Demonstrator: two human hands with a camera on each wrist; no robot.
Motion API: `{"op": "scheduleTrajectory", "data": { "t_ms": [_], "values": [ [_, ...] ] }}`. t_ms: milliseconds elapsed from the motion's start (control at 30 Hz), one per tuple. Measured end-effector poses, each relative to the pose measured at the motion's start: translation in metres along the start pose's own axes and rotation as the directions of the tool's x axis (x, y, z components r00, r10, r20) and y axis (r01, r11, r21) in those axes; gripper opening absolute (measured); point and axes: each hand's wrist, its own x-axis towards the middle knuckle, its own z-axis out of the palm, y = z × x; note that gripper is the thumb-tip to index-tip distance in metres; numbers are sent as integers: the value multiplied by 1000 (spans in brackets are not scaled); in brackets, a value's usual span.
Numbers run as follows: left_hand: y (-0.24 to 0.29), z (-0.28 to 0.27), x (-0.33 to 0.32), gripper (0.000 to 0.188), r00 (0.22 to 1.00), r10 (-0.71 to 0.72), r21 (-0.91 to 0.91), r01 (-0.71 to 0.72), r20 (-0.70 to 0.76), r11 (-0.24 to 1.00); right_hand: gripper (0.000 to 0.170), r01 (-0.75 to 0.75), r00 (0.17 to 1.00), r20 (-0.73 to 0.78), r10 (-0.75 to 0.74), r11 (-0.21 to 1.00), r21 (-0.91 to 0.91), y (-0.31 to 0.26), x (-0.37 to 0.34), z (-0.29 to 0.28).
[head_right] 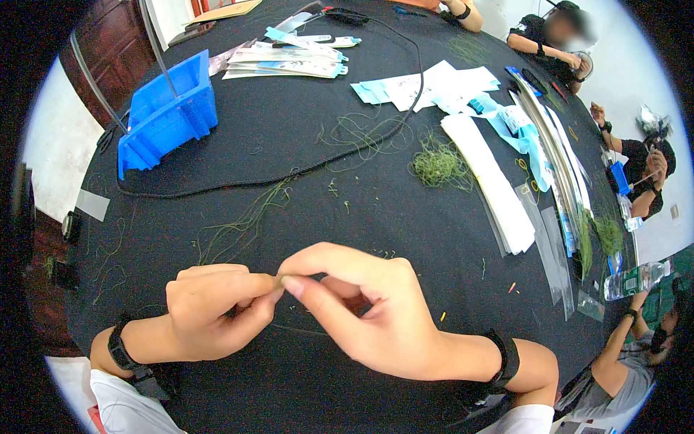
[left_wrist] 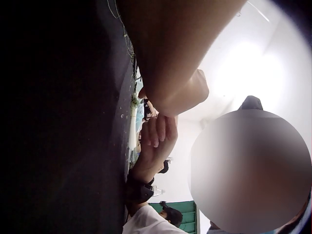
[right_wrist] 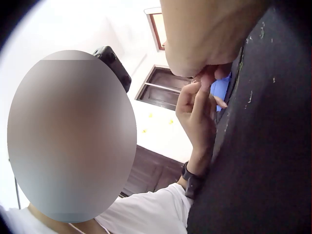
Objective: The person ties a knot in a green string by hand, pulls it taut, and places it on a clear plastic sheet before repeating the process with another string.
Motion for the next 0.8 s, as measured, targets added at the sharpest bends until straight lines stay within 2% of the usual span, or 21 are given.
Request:
{"op": "scheduleTrajectory", "data": {
  "t_ms": [267, 400, 800],
  "values": [
    [-1, 4, -1, 22, 998, 43, -53, -45, -36, 998, 12, -51, 996, -63, 56, 994, 93, 4, 7, -1],
    [0, 0, 0, 23, 1000, 14, -85, -15, -10, 996, 8, -154, 987, -29, 159, 980, 124, 2, 5, -3],
    [1, -1, 3, 22, 999, -41, -119, 42, 9, 992, 7, -190, 980, -31, 199, 965, 181, 7, 6, -4]
  ]
}}
